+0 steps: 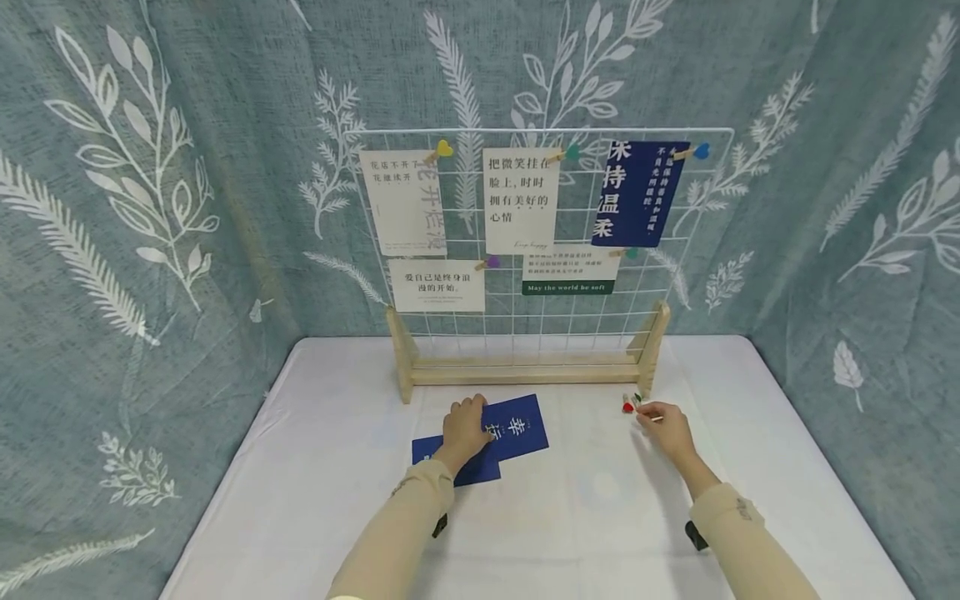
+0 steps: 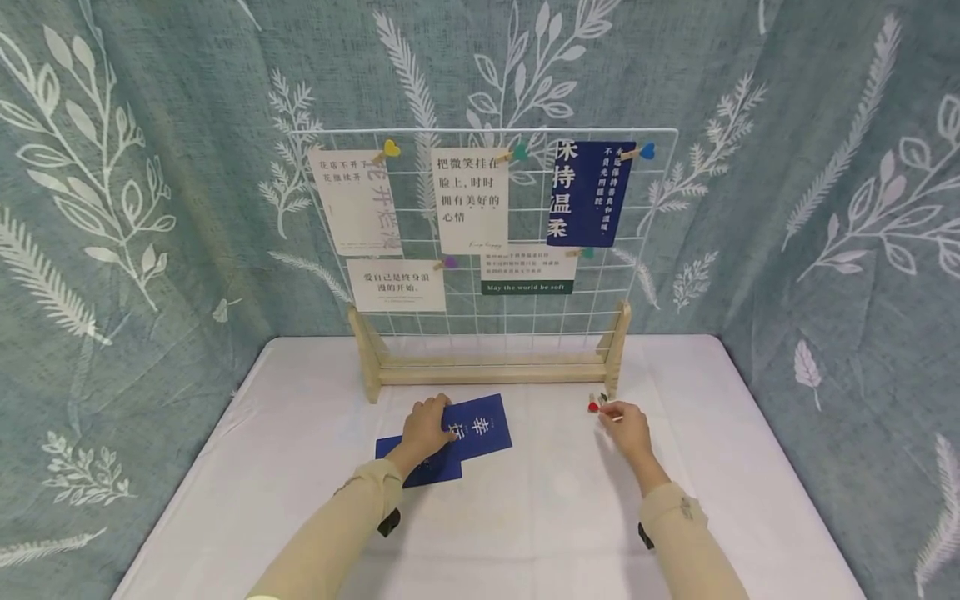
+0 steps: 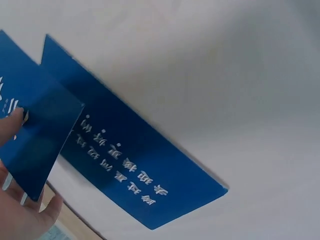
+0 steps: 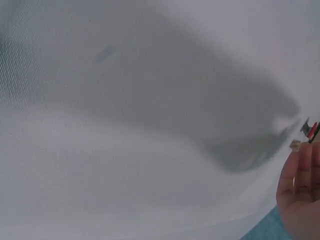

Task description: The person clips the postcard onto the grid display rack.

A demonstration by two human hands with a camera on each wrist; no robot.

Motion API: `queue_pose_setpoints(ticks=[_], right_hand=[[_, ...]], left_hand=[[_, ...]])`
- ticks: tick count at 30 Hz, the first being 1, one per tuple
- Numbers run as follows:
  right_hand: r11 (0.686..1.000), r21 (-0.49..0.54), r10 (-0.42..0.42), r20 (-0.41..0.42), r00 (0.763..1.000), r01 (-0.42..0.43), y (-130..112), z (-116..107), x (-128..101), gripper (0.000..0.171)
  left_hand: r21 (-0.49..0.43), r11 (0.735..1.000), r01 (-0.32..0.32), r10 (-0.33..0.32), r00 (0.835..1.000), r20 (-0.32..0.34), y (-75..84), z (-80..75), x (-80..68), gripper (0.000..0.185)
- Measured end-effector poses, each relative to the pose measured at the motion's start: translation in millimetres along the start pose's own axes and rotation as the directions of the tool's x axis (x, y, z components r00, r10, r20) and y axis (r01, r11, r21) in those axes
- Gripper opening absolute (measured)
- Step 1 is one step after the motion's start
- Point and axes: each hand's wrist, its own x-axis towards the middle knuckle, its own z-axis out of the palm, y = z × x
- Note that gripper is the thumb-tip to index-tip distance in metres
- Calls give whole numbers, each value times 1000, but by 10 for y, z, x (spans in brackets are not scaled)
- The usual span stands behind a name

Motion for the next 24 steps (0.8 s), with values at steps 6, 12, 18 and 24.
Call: queue_pose_setpoints(ticks=[6,12,18,24], right_hand=[[999,-29,47,9,999,-46,53,-37,3,18],[996,-40,80,3,997,-80,91,-53,8,19],[993,-55,102,-15,995,-103,58,-85,52,20],[983,-68,172,5,985,-171,68,-109,46,22]], left_hand=[[-95,995,8,1,996,92,2,-119,-17,39],[-219,974,-59,93,984,152,-52,-195,-92,29],[-303,952,-49,101,982,159,-133,-291,-138,22],[-333,943,20,51,978,205,-243,-379,-206,21]])
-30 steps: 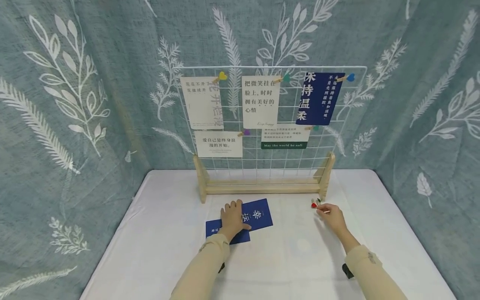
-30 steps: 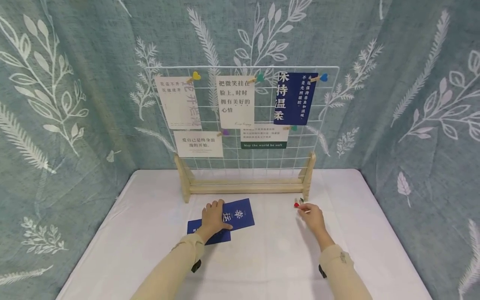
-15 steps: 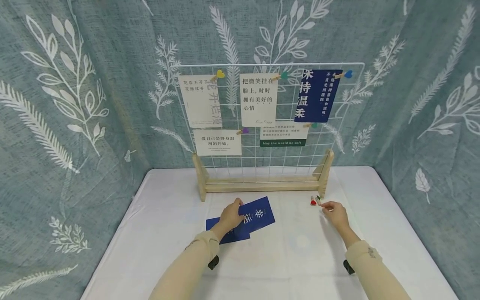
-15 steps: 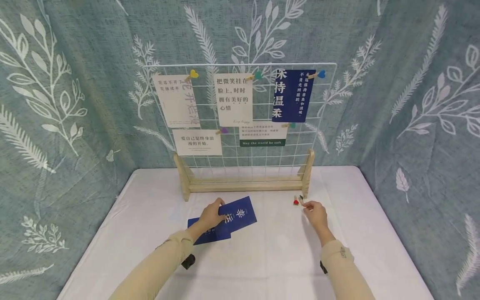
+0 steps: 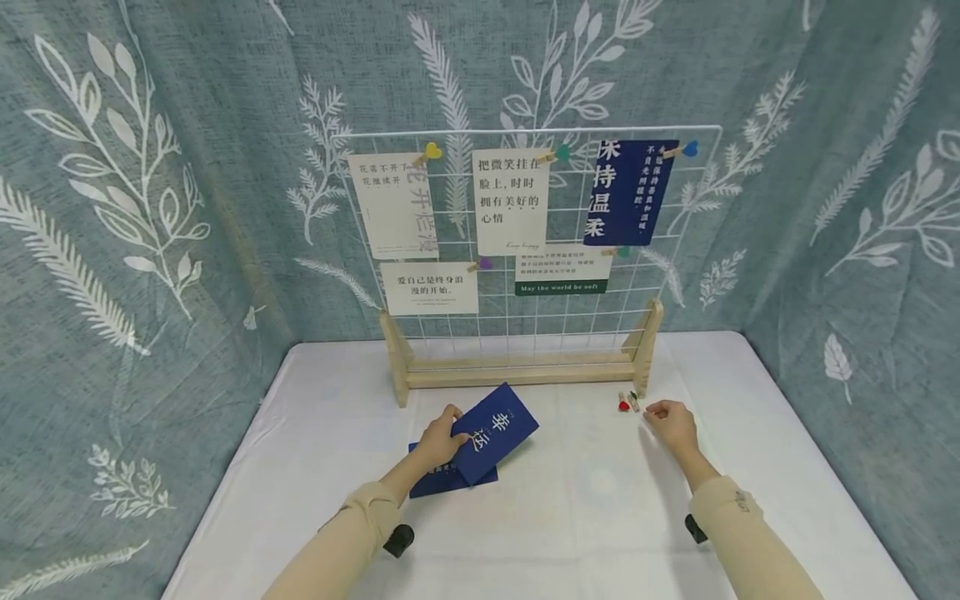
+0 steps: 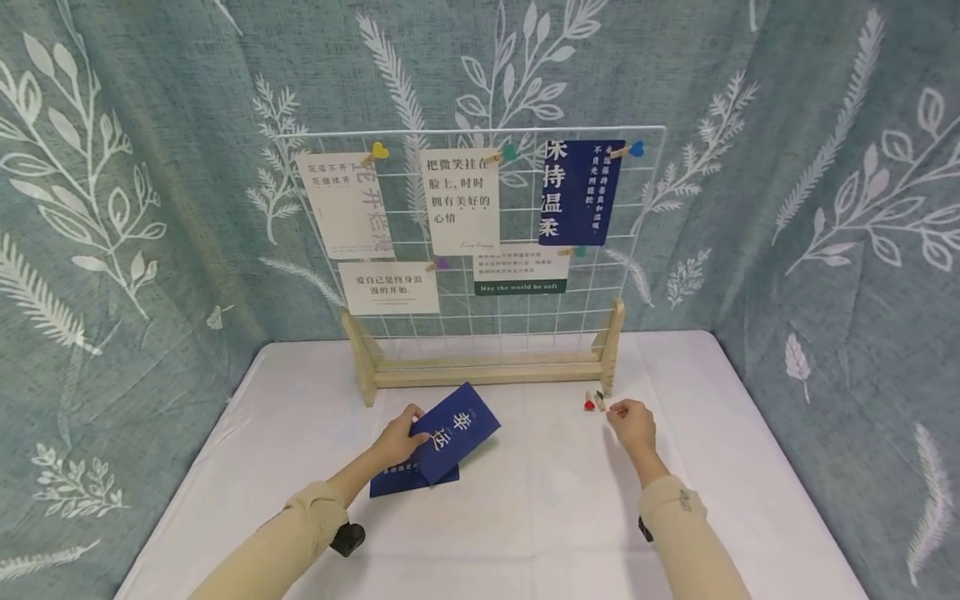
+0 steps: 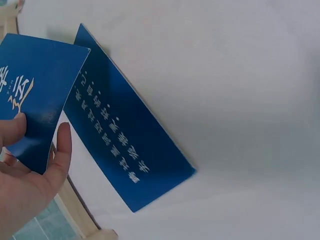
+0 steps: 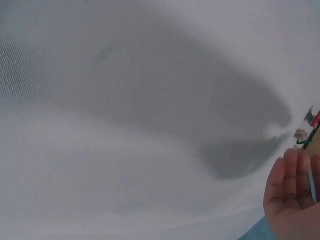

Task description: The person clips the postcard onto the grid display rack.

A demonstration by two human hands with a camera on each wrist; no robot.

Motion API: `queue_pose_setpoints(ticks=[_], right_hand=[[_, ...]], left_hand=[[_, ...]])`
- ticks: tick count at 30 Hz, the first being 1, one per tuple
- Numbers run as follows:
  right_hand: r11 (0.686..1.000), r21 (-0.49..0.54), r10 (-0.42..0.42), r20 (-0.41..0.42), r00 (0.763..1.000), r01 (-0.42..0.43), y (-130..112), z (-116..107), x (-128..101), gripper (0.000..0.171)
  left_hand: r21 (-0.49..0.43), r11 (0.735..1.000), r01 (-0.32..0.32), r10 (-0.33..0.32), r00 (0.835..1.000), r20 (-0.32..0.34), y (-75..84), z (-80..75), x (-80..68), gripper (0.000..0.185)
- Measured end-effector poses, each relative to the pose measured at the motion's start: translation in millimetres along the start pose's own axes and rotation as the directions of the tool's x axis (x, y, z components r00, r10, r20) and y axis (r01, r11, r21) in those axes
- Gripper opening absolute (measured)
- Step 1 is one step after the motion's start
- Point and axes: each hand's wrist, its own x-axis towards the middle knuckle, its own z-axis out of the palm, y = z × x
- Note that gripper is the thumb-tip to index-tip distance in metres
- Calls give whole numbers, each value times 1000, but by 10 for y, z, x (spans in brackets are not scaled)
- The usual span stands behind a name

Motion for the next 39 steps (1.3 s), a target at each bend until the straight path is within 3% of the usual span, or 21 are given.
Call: queue_pose_setpoints(ticks=[3,8,17,21,28,32,34,37,39], right_hand=[[1000,-4,17,7,1000,-17,26,3,4,23],[999,10,31,7,999,-31,22,0,12,24],[996,79,40,22,999,-42,-37,69,54,25],[992,121,34,-3,999,-33,-30,152,101,26],[963,208,191,-69,979,-174,-88,338,108,25],[962,198,226,-177,958,-190,-121,450,134,25],[961,237,194,-209,958,-143,-47,519,165,23],[971,227,139,-292,946,-72,494,879,503,25],[976,211,114,-287,951,-53,883,1084,742,29]], left_hand=[[-22,1000,20,-20,1000,-24,-42,-56,-61,22],[-84,996,-12,6,997,-71,-82,-142,-143,22],[-267,962,57,-84,992,-90,-111,-216,-316,19],[-354,934,53,-93,991,-97,-84,-217,-379,19],[-465,883,62,-142,980,-138,-39,-210,-504,22],[-499,865,57,-144,980,-138,-47,-180,-564,24],[-520,852,59,-151,979,-138,-55,-165,-585,24],[-540,839,66,-177,972,-157,-70,-150,-606,24],[-543,838,63,-181,969,-167,-65,-142,-619,24]])
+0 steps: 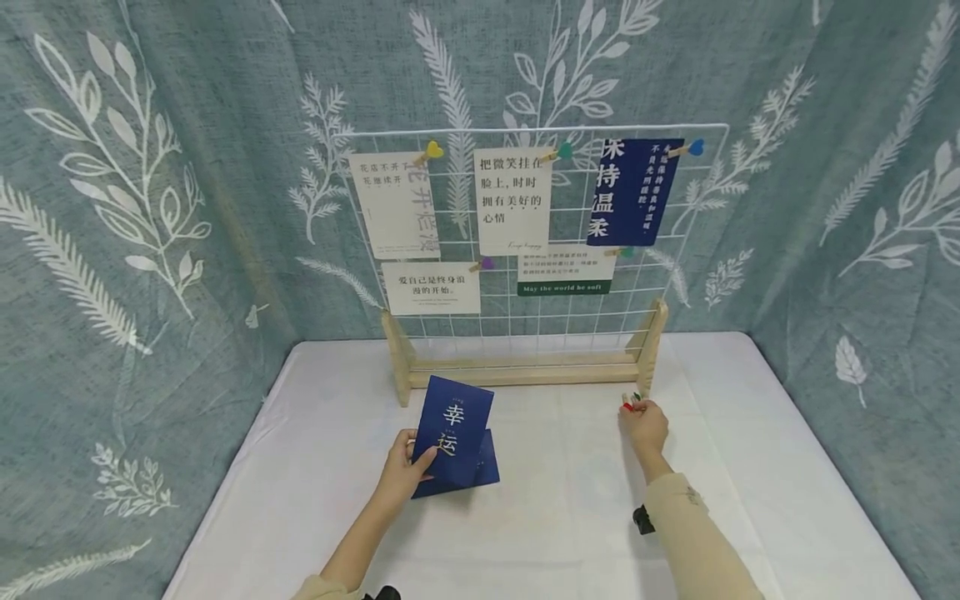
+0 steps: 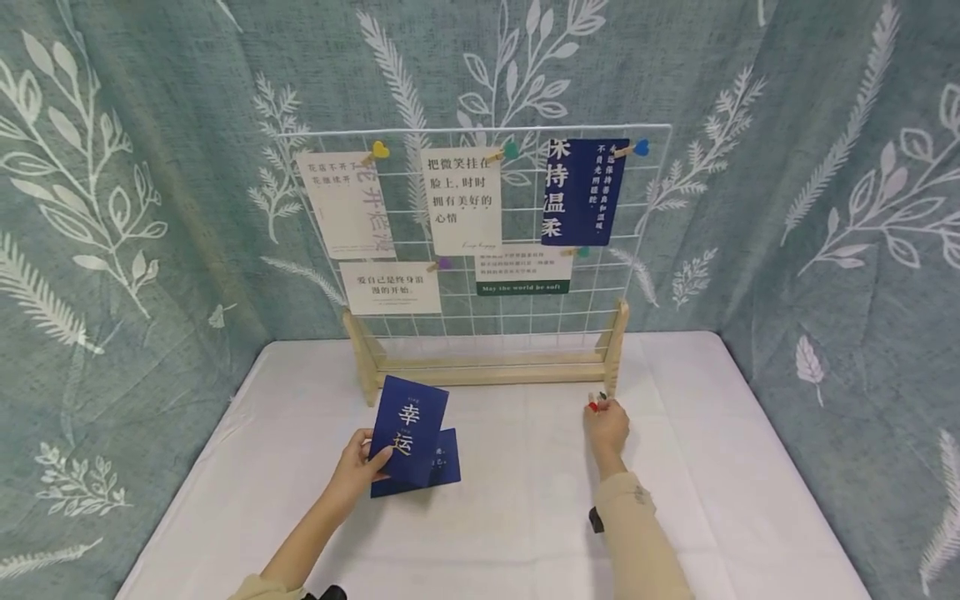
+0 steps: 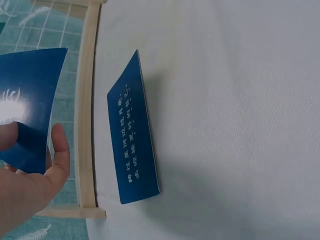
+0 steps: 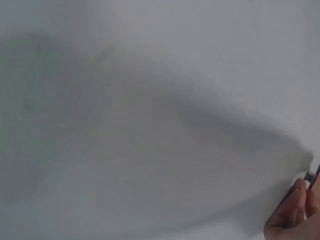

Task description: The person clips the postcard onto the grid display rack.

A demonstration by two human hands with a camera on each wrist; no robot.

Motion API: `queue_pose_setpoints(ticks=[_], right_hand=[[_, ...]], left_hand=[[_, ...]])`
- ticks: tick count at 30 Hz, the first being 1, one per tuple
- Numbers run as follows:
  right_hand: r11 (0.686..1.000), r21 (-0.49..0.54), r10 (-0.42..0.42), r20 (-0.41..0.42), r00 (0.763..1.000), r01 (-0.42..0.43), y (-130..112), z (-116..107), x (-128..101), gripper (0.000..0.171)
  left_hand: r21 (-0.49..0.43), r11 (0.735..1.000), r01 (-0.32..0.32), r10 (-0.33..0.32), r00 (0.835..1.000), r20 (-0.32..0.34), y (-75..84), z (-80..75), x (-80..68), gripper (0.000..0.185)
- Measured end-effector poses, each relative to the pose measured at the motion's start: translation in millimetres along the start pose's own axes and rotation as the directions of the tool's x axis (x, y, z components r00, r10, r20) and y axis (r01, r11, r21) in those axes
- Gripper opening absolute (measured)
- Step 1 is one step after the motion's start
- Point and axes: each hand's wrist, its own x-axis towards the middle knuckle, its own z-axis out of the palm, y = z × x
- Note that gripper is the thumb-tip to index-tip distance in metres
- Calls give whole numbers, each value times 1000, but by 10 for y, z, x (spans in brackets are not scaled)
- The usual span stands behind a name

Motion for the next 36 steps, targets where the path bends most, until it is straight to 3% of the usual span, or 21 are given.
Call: queue_pose_setpoints(ticks=[2,4,7,13,16,21,24,27,30,33,36], right_hand=[[997,-76,12,-46,999,-15,396,248,231,29],[996,-92,12,-36,999,-15,535,327,325,29],[988,-154,-21,-49,999,13,607,415,392,25],[960,-273,-40,55,998,53,483,404,323,36],[957,-287,-32,50,998,45,171,271,134,34],[969,-244,58,108,992,-30,-862,-292,-450,32],[968,-251,48,101,994,-21,-1128,-436,-624,30],[965,-263,55,123,991,-20,-1094,-436,-600,33],[979,-203,10,143,990,19,-878,-379,-491,32],[981,-172,-76,96,992,92,-393,-177,-274,34],[980,-185,-52,108,993,72,-294,-117,-199,36]], left_hand=[[5,1000,-8,8,1000,2,-3,-4,-13,25],[10,1000,-20,20,1000,10,-7,1,-23,25],[9,999,-33,33,999,16,-10,20,-33,24],[-2,999,-34,34,999,20,-9,77,-45,23],[-4,1000,-24,24,1000,16,-9,95,-49,23],[-8,1000,-12,12,1000,21,-1,116,-53,25],[-21,1000,-13,13,999,32,13,118,-62,26],[-15,1000,-18,19,999,31,21,125,-64,25],[-10,1000,-24,24,999,26,39,146,-55,24],[-7,999,-36,36,999,31,58,192,-42,23],[4,999,-52,52,998,41,85,248,-27,24]])
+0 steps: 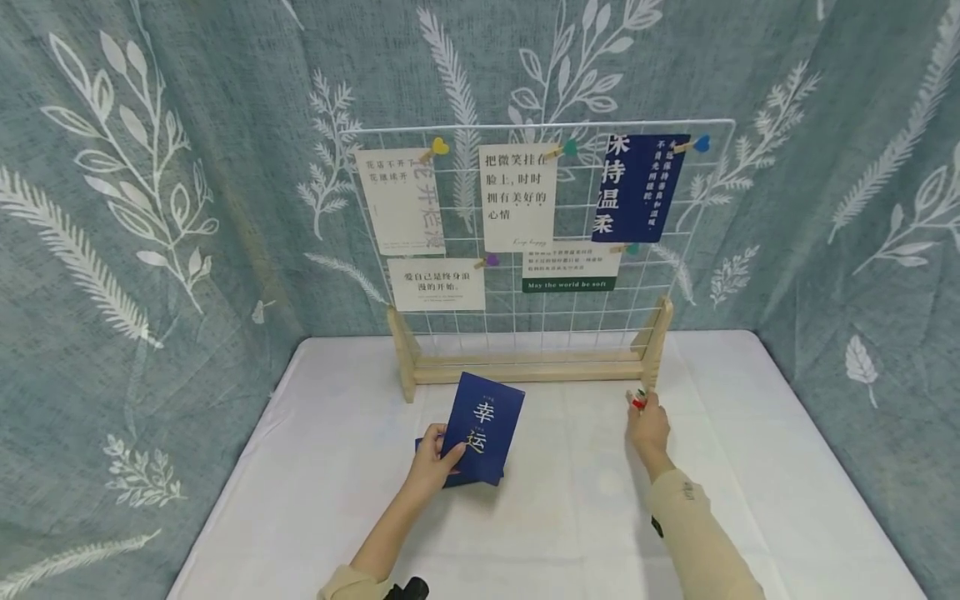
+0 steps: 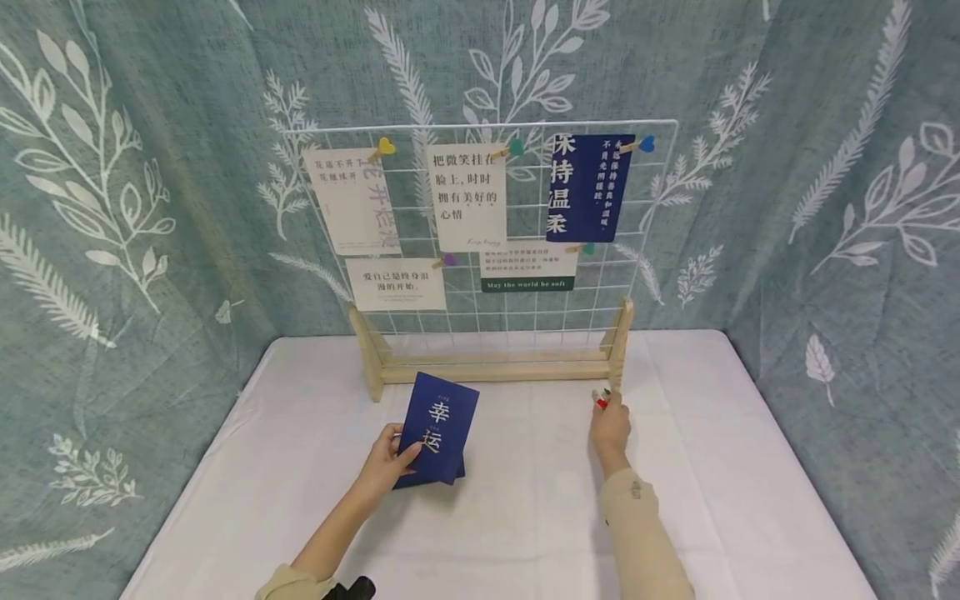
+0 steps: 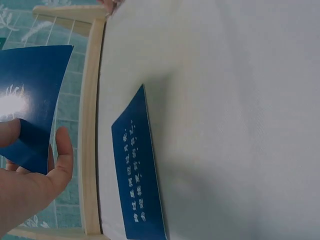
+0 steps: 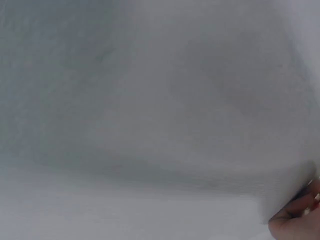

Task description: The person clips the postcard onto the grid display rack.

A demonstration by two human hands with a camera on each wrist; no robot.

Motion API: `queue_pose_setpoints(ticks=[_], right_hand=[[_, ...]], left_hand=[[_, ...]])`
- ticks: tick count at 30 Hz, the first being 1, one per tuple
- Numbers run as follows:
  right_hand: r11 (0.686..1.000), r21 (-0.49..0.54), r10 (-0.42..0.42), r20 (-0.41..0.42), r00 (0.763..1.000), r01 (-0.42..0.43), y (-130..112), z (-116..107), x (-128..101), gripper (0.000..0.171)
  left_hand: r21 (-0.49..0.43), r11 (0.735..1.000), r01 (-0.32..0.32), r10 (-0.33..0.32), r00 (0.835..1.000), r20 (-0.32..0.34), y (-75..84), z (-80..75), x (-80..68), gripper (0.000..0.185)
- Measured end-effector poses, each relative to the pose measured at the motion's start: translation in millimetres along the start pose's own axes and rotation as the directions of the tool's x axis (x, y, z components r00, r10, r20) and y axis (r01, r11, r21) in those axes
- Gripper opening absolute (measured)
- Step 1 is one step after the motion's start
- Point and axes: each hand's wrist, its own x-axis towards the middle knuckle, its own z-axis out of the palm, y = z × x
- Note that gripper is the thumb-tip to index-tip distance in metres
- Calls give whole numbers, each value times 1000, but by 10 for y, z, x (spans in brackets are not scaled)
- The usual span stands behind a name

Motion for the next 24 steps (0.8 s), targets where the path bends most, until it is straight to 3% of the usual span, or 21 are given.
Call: queue_pose_setpoints(ticks=[1,3,7,13,24], right_hand=[[1000,-8,4,2,1000,-4,-13,-18,2,35],[999,27,16,77,997,-18,-319,-282,-170,29],[997,61,-44,128,991,37,-544,-505,-345,20],[996,76,-66,155,986,55,-561,-517,-410,16],[985,127,-131,114,985,116,-517,-521,-426,11]], left_hand=[[8,1000,-5,5,1000,6,14,22,15,24],[16,1000,-16,16,1000,17,42,63,43,25],[30,999,-15,14,999,34,85,133,86,25],[45,999,-7,4,998,68,113,198,113,27],[53,999,-10,3,993,122,132,296,138,26]])
